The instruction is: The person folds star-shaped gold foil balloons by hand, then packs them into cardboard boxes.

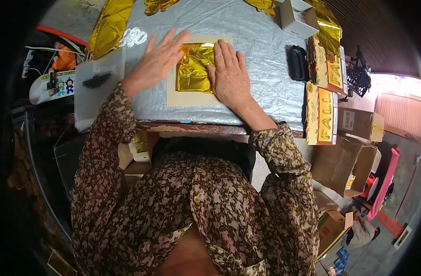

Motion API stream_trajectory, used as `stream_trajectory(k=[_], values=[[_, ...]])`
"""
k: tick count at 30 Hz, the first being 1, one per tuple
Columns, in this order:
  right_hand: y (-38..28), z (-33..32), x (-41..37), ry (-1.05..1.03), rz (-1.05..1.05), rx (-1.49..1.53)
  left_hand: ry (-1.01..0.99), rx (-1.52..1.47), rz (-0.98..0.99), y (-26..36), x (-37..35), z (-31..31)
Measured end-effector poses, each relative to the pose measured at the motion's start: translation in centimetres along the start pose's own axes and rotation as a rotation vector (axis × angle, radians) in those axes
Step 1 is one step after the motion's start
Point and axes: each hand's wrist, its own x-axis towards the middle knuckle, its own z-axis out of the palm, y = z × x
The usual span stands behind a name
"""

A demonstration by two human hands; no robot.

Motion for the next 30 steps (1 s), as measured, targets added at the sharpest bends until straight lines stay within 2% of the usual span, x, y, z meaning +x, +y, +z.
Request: stream_trajectory(k=[2,4,13,16,18,20,22,23,25,26,27,30], values=[[0.0,0.0,0.0,0.007,-0.006,-0.003,0.043,0.032,0.023,1.1,0.0,0.6],[0.0,0.0,0.0,0.006,-0.002,0.005,0.008,0.106,0.135,2.2,-0.8,0.6],[0.3,0.8,0.1,0.022,-0.016,0.008,0.026,0.165,0.149,1.4,0.3,0.6],[0.4,0.9,0.0,0.017,-0.021,-0.012,0.08,0.091,0.228,3.4,2.6,1.5],[0.6,0.9,-0.1,-0.003,-0.02,-0.011,0.093,-0.168,0.301,4.2,3.5,3.0],[1.5,0.6,-0.1,-0.021,-0.006,-0.013,0.112,-0.153,0.311,4.2,3.7,3.9],[2.8,-0.7,-0.1,-0.024,-0.061,0.345,0.105,-0.081,0.281,4.1,3.6,4.2],[3.3,-1.5,-0.3,0.058,-0.002,0.519,0.144,-0.055,0.303,4.0,3.5,4.3],[4.5,-4.3,-1.4,0.056,0.123,0.654,0.137,-0.045,0.308,4.0,3.4,4.3],[5.1,-4.7,-2.0,0.18,0.07,0.554,0.128,-0.027,0.309,4.0,3.4,4.3],[4.9,-5.5,-2.6,0.181,0.072,0.55,0.131,0.003,0.326,4.1,3.4,4.0],[3.5,-6.6,-4.2,0.135,-0.187,0.411,0.129,0.025,0.335,4.1,3.3,3.8]])
